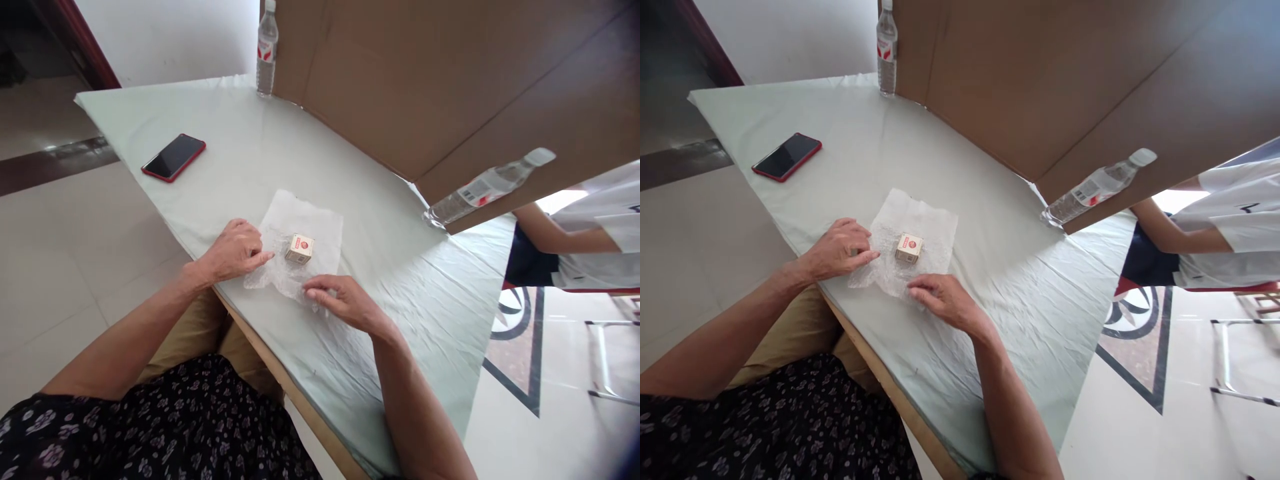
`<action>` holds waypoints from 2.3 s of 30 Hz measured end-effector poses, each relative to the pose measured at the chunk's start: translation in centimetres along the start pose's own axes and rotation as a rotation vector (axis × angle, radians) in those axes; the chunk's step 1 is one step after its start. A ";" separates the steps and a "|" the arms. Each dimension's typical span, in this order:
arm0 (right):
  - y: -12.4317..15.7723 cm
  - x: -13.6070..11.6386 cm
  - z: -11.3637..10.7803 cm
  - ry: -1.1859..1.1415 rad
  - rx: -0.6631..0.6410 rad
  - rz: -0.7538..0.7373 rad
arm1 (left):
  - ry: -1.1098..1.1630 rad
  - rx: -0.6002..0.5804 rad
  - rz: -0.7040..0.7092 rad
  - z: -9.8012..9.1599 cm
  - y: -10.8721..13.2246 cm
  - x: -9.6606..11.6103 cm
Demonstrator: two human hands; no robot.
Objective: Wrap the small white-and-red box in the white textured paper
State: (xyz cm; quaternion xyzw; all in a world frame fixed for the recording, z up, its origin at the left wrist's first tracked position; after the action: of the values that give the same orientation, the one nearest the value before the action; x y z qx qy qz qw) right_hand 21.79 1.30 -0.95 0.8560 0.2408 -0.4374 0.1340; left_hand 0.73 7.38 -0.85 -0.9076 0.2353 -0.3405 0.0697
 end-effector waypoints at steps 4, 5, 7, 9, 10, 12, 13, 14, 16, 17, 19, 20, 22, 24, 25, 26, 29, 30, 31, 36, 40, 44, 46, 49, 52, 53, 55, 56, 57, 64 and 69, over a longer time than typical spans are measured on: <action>-1.7 1.4 -2.7 0.079 0.366 0.036 | -0.207 -0.072 0.133 0.9 -0.3 2.7; -2.5 1.7 -2.8 0.105 0.402 0.027 | -0.226 -0.104 0.151 1.3 -0.4 3.2; -4.2 2.1 -2.2 0.170 0.395 0.008 | -0.252 -0.201 0.152 2.4 -0.5 3.6; -5.4 2.7 -1.1 0.219 0.336 -0.004 | -0.275 -0.304 0.109 3.6 -0.3 3.0; -5.7 2.9 -0.8 0.228 0.318 -0.011 | -0.286 -0.343 0.083 4.1 -0.1 2.6; -5.2 3.3 -1.2 0.228 0.353 -0.016 | -0.299 -0.384 0.051 4.7 0.2 1.9; -4.6 3.6 -2.0 0.225 0.402 -0.010 | -0.301 -0.391 0.047 4.8 0.2 1.6; -3.6 4.0 -3.0 0.226 0.474 0.007 | -0.302 -0.392 0.046 4.9 0.3 1.5; -1.2 5.3 -5.3 0.227 0.591 0.071 | -0.309 -0.385 0.033 5.0 0.2 1.4; 0.1 6.1 -6.5 0.230 0.635 0.120 | -0.314 -0.382 0.023 5.0 0.1 1.3; 2.3 7.9 -8.0 0.244 0.651 0.231 | -0.324 -0.375 0.007 5.0 -0.1 1.3; 3.1 8.5 -8.4 0.262 0.620 0.265 | -0.326 -0.371 0.008 5.0 -0.2 1.3; 4.3 8.3 -8.9 0.355 0.627 0.251 | -0.321 -0.363 0.020 4.9 -0.3 1.4; 4.8 6.2 -9.2 0.480 0.740 0.144 | -0.310 -0.346 0.023 4.5 -0.5 1.4; 4.6 4.7 -9.0 0.525 0.803 0.072 | -0.307 -0.332 0.020 4.2 -0.6 1.4; 4.1 3.4 -8.5 0.544 0.833 0.005 | -0.308 -0.315 0.016 3.9 -0.9 1.4; 0.4 0.9 -5.2 0.507 0.664 -0.163 | -0.311 -0.277 0.032 3.6 -1.9 1.9; -1.0 0.8 -3.8 0.496 0.561 -0.177 | -0.308 -0.282 0.050 3.7 -2.2 2.0; -2.2 1.1 -2.5 0.494 0.465 -0.177 | -0.304 -0.300 0.069 4.0 -2.4 2.0; -3.7 5.0 0.9 0.578 0.237 -0.048 | -0.323 -0.471 0.049 5.7 -2.4 -1.4; -2.5 5.7 1.0 0.625 0.246 -0.041 | -0.340 -0.467 0.008 4.7 -1.8 -3.2; -2.5 5.4 1.1 0.646 0.242 -0.024 | -0.374 -0.324 -0.064 3.1 -1.2 -0.8; -2.7 5.2 1.3 0.651 0.240 -0.020 | -0.336 -0.205 -0.011 2.8 -0.8 1.7; -2.9 5.2 1.4 0.633 0.245 -0.013 | -0.279 -0.235 0.080 4.3 0.1 4.1; -2.7 5.1 0.5 0.567 0.267 -0.030 | -0.236 -0.291 0.069 5.7 0.7 3.5; -2.4 4.8 -0.3 0.539 0.291 -0.051 | -0.209 -0.292 0.066 5.8 0.9 3.0; -1.4 4.0 -2.5 0.489 0.377 -0.100 | -0.154 -0.278 0.077 5.9 1.1 2.1; -0.7 3.5 -3.8 0.474 0.425 -0.116 | -0.132 -0.269 0.081 5.8 1.2 1.7; 0.0 3.0 -5.3 0.468 0.483 -0.107 | -0.116 -0.260 0.085 5.7 1.2 1.5; 4.7 -0.5 -12.2 0.387 0.694 0.015 | -0.122 -0.240 0.094 5.4 1.5 1.4; 7.4 3.0 -14.2 0.477 0.566 0.178 | -0.123 -0.199 0.126 5.4 1.7 1.3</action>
State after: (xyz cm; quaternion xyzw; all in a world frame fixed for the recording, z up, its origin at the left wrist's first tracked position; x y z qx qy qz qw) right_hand 36.94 2.16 5.03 0.9544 0.0596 -0.2618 -0.1303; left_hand 4.48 5.12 -4.69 -0.9127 0.3198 -0.2540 0.0151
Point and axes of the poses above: each hand's wrist, its own y-axis away from the middle knuckle, its own z-axis out of the palm, x = y × z, the point moved 7 cm from there along -y, towards the middle knuckle, and after that the axes turned 5 degrees about -z, right-handed, at the moved point
